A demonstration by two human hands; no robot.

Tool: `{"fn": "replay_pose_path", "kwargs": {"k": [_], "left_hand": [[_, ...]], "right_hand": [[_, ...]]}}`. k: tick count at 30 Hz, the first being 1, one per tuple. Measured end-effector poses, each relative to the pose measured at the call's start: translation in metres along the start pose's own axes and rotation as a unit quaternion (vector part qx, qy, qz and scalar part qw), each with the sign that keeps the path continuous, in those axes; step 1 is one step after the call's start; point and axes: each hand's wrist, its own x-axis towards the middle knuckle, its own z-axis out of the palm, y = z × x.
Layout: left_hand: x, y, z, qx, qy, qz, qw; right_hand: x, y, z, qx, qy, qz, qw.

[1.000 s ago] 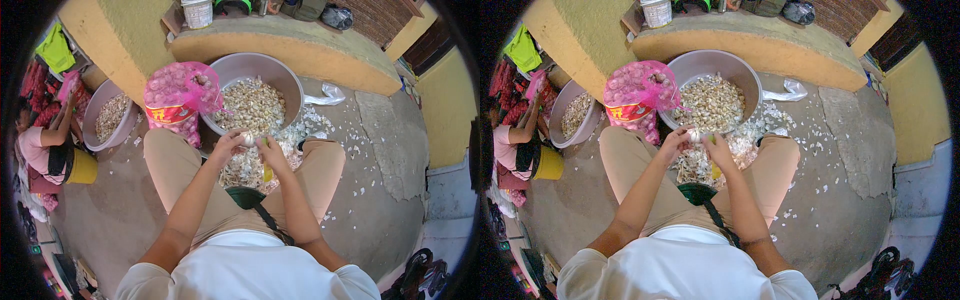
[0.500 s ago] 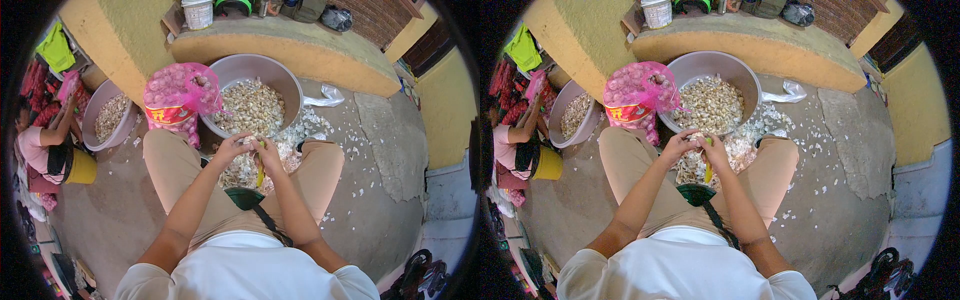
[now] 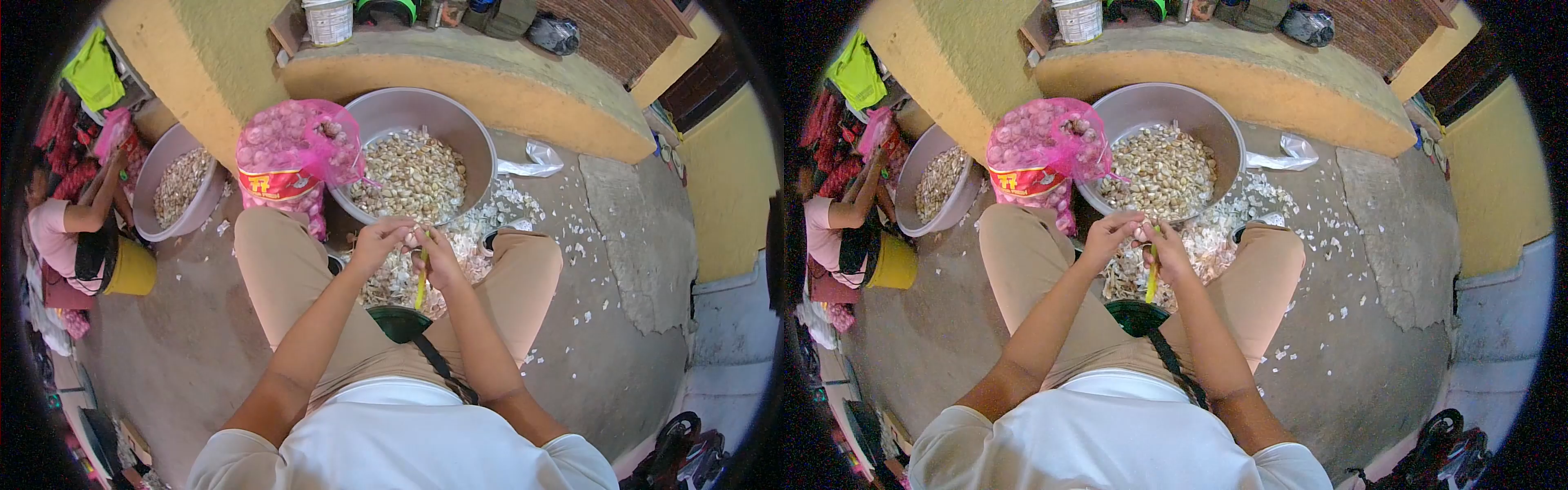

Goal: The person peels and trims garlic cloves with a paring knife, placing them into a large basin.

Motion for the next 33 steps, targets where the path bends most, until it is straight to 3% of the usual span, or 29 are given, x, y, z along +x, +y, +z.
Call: {"fn": "replay_pose_path", "kwargs": {"k": [1, 4, 7, 13, 16, 19, 25, 28, 33], "left_hand": [[0.0, 0.001, 0.0, 0.026, 0.02, 0.03, 0.999], [0.0, 0.015, -0.002, 0.143, 0.089, -0.023, 0.985], [0.002, 0.003, -0.008, 0.237, 0.077, 0.043, 0.967], [0.001, -0.001, -0.01, 0.332, 0.036, -0.008, 0.942], [0.003, -0.005, -0.008, 0.207, 0.053, -0.049, 0.976], [0.002, -0.002, -0.003, 0.207, 0.058, 0.001, 0.977], [-0.007, 0.017, 0.006, 0.333, -0.034, -0.039, 0.941], [-0.004, -0.001, 0.005, 0.224, -0.006, 0.017, 0.974], [-0.001, -0.013, 0.004, 0.161, 0.017, -0.033, 0.986]], "right_hand": [[0.001, 0.001, 0.0, 0.002, -0.002, -0.004, 1.0], [0.001, 0.001, 0.001, 0.017, 0.039, -0.002, 0.999], [-0.001, -0.002, 0.002, 0.036, 0.036, -0.006, 0.999], [0.001, -0.005, -0.007, 0.09, -0.003, -0.023, 0.996], [0.001, -0.003, -0.008, 0.078, 0.015, -0.024, 0.997], [0.002, -0.002, -0.006, 0.062, 0.028, -0.025, 0.997], [0.002, 0.009, -0.002, 0.056, 0.038, -0.019, 0.998], [0.003, 0.008, -0.005, 0.068, 0.026, -0.006, 0.997], [0.004, 0.008, -0.006, 0.089, 0.007, -0.004, 0.996]]}}
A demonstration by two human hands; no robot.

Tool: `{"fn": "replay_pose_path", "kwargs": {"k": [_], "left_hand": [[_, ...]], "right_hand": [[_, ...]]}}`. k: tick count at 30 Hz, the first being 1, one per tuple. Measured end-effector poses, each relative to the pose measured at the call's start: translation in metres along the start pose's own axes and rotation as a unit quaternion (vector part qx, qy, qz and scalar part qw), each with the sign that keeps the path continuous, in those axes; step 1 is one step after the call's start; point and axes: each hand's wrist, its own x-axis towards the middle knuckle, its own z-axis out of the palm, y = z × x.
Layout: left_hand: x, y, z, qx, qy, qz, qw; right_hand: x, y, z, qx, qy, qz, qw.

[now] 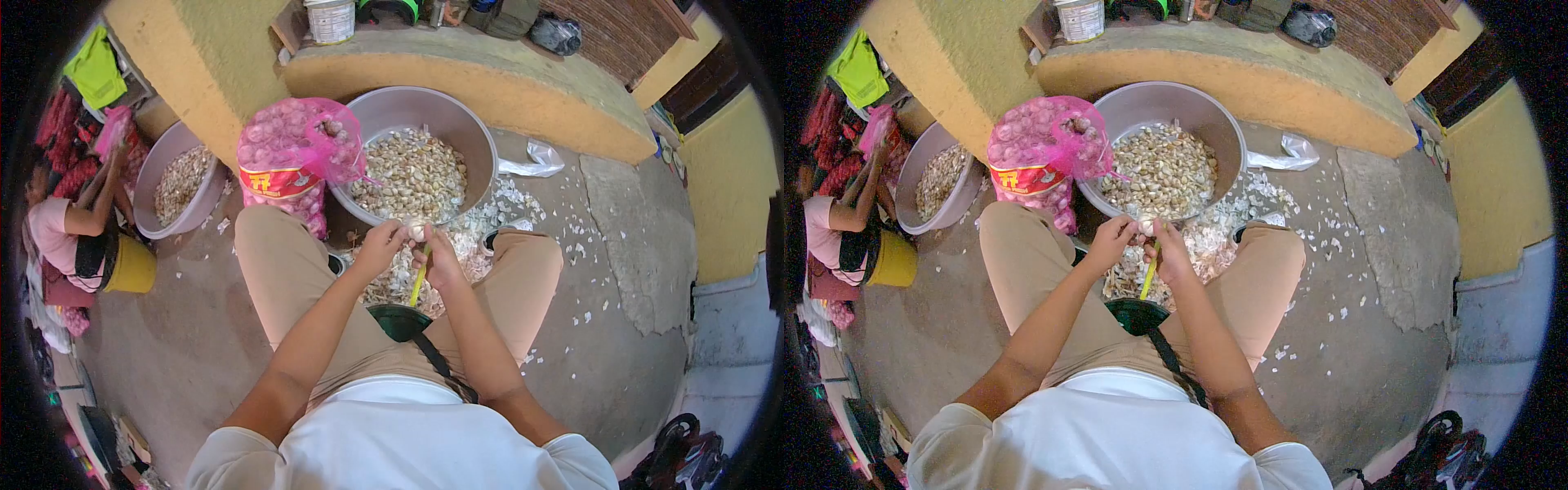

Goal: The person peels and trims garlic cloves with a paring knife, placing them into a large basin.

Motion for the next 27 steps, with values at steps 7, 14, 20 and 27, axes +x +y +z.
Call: {"fn": "replay_pose_path", "kwargs": {"k": [7, 14, 20, 27], "left_hand": [[0.0, 0.0, -0.004, 0.069, 0.023, -0.027, 0.997], [0.011, -0.033, -0.006, 0.097, 0.092, -0.018, 0.991], [0.01, -0.021, -0.007, -0.002, 0.065, 0.066, 0.996], [0.006, -0.008, -0.009, -0.071, -0.066, -0.066, 0.993]], "right_hand": [[0.001, 0.0, -0.001, 0.019, -0.05, 0.005, 0.999], [0.0, -0.002, 0.0, 0.02, -0.033, 0.015, 0.999], [-0.002, -0.002, 0.001, -0.073, 0.006, 0.0, 0.997], [-0.005, -0.004, 0.009, -0.183, 0.036, -0.007, 0.983]]}}
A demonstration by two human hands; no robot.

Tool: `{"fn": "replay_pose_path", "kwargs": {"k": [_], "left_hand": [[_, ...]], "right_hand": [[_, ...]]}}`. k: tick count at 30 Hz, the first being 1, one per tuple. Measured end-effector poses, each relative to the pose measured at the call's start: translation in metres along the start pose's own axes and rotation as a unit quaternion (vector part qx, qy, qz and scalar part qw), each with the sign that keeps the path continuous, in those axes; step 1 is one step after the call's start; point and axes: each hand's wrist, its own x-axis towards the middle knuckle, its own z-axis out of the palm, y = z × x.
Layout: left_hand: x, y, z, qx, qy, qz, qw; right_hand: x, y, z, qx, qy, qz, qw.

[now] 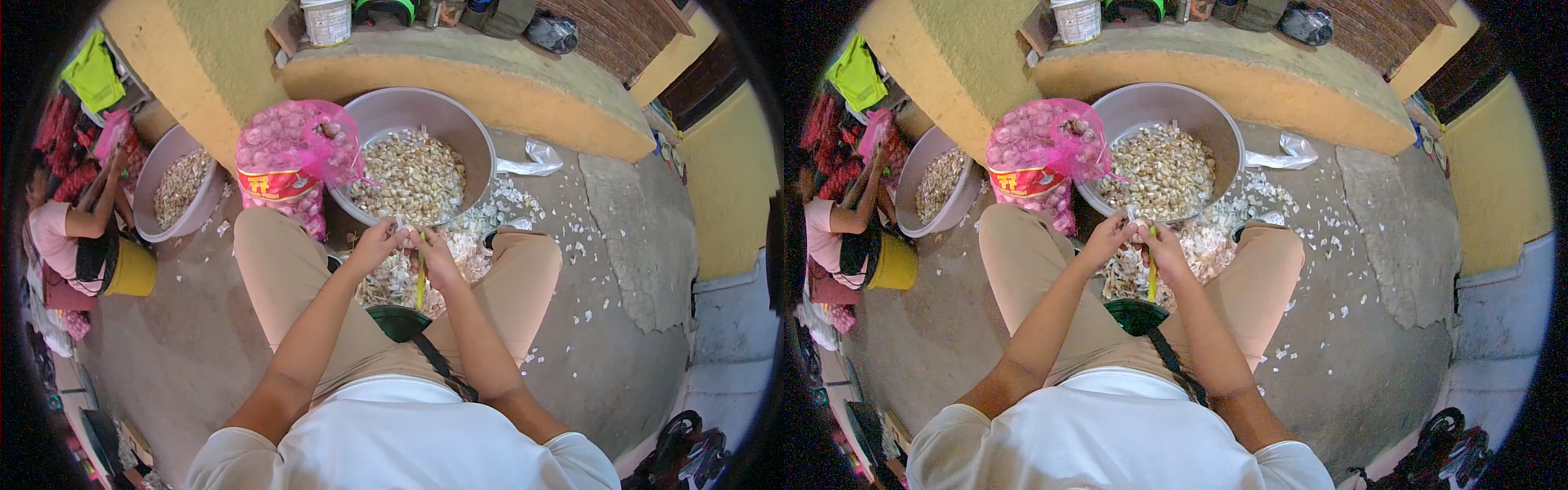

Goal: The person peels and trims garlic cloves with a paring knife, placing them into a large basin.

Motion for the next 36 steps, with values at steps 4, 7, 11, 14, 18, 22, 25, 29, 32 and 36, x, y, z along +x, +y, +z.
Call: {"fn": "replay_pose_path", "kwargs": {"k": [4, 7, 11, 14, 18, 22, 25, 29, 32, 36], "left_hand": [[0.001, -0.001, -0.001, 0.0, -0.003, -0.011, 1.0], [0.001, 0.002, -0.002, 0.018, -0.022, -0.045, 0.999], [0.0, 0.003, -0.002, 0.002, -0.036, -0.032, 0.999], [-0.001, 0.005, -0.002, -0.039, -0.034, -0.025, 0.998], [-0.001, 0.007, -0.005, -0.075, -0.054, -0.058, 0.994], [0.0, 0.009, -0.008, -0.081, -0.07, -0.072, 0.992], [-0.001, 0.011, -0.007, -0.063, -0.063, -0.071, 0.993], [-0.001, -0.008, 0.005, 0.041, 0.018, 0.001, 0.999], [-0.004, -0.011, 0.012, 0.063, 0.06, 0.05, 0.995], [-0.007, -0.005, 0.009, 0.087, 0.044, 0.057, 0.994]], "right_hand": [[0.001, 0.0, -0.002, 0.01, -0.003, 0.011, 1.0], [0.003, 0.001, -0.004, 0.018, -0.008, 0.014, 1.0], [0.003, 0.0, -0.003, 0.016, -0.009, 0.007, 1.0], [0.002, 0.0, -0.003, -0.008, -0.008, -0.007, 1.0], [0.003, 0.001, -0.003, -0.076, 0.0, -0.037, 0.996], [0.005, 0.005, -0.004, -0.096, -0.004, -0.053, 0.994], [0.005, 0.004, -0.005, -0.096, -0.007, -0.043, 0.994], [0.004, 0.006, -0.003, -0.106, 0.003, -0.047, 0.993], [0.005, 0.009, -0.001, -0.144, 0.014, -0.06, 0.988], [0.007, 0.014, 0.004, -0.196, 0.028, -0.085, 0.977]]}}
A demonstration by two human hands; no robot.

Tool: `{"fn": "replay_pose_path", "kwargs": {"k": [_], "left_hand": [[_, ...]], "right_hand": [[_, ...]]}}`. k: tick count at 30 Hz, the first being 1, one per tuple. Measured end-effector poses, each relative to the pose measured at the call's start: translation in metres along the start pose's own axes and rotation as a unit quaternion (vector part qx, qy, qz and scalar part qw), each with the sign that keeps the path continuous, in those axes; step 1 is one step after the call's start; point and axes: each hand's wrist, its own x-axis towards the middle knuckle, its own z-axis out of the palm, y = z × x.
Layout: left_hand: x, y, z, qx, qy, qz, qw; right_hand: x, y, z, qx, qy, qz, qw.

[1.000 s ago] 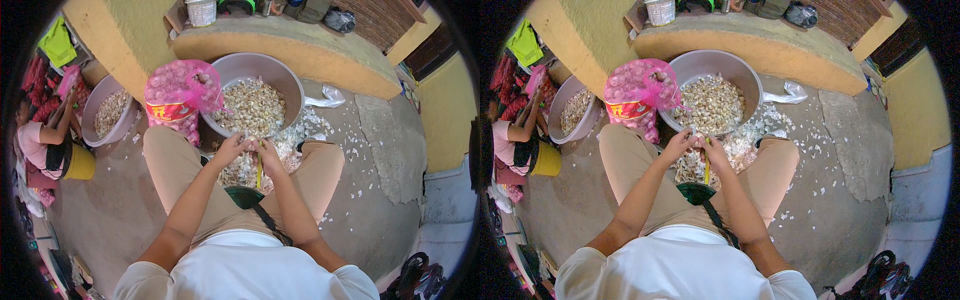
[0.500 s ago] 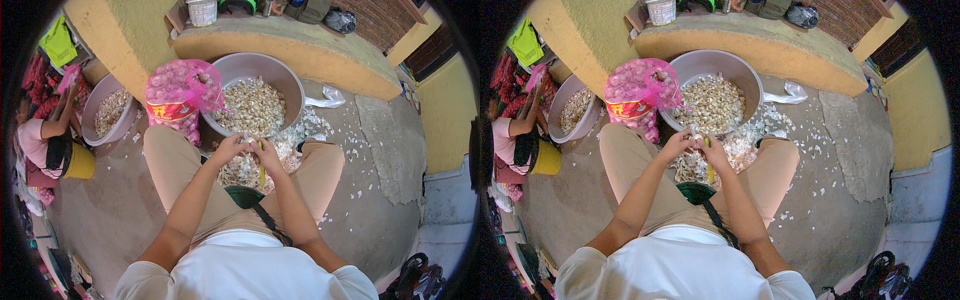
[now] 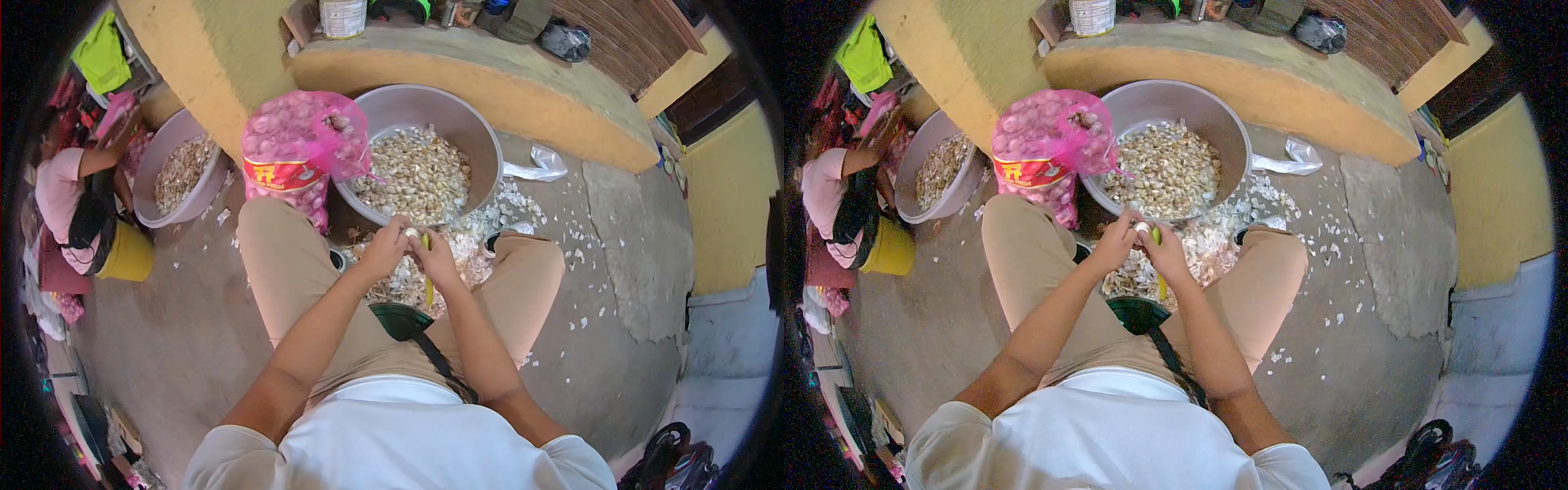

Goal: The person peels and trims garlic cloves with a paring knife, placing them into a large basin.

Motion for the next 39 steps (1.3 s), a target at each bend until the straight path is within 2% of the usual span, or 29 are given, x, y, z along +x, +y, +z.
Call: {"fn": "replay_pose_path", "kwargs": {"k": [4, 10, 16, 19, 22, 25, 28, 34, 39], "left_hand": [[0.001, 0.013, -0.006, 0.004, -0.029, -0.033, 0.999], [0.001, 0.015, -0.008, 0.019, -0.013, 0.025, 0.999], [0.001, 0.013, -0.008, -0.058, -0.026, -0.041, 0.997], [0.002, 0.016, -0.01, -0.089, -0.008, -0.036, 0.995], [0.001, 0.021, -0.014, -0.11, -0.038, -0.098, 0.988], [0.001, 0.017, -0.013, -0.16, -0.044, -0.1, 0.981], [0.003, 0.016, -0.014, -0.247, -0.03, -0.138, 0.959], [0.006, 0.008, -0.014, -0.254, -0.033, -0.125, 0.959], [0.007, 0.014, -0.016, -0.304, -0.027, -0.157, 0.939]], "right_hand": [[0.001, 0.003, 0.0, 0.018, -0.015, -0.006, 1.0], [-0.003, -0.006, -0.005, 0.061, -0.048, 0.025, 0.997], [-0.001, -0.008, -0.016, 0.113, -0.139, 0.097, 0.979], [-0.007, -0.014, -0.015, 0.174, -0.142, 0.093, 0.97], [-0.008, -0.02, -0.016, 0.221, -0.137, 0.128, 0.957], [-0.006, -0.02, -0.019, 0.248, -0.163, 0.131, 0.946], [-0.006, -0.02, -0.021, 0.258, -0.175, 0.126, 0.942], [-0.003, -0.017, -0.02, 0.232, -0.089, 0.152, 0.957], [0.0, -0.008, -0.023, 0.248, -0.079, 0.124, 0.958]]}}
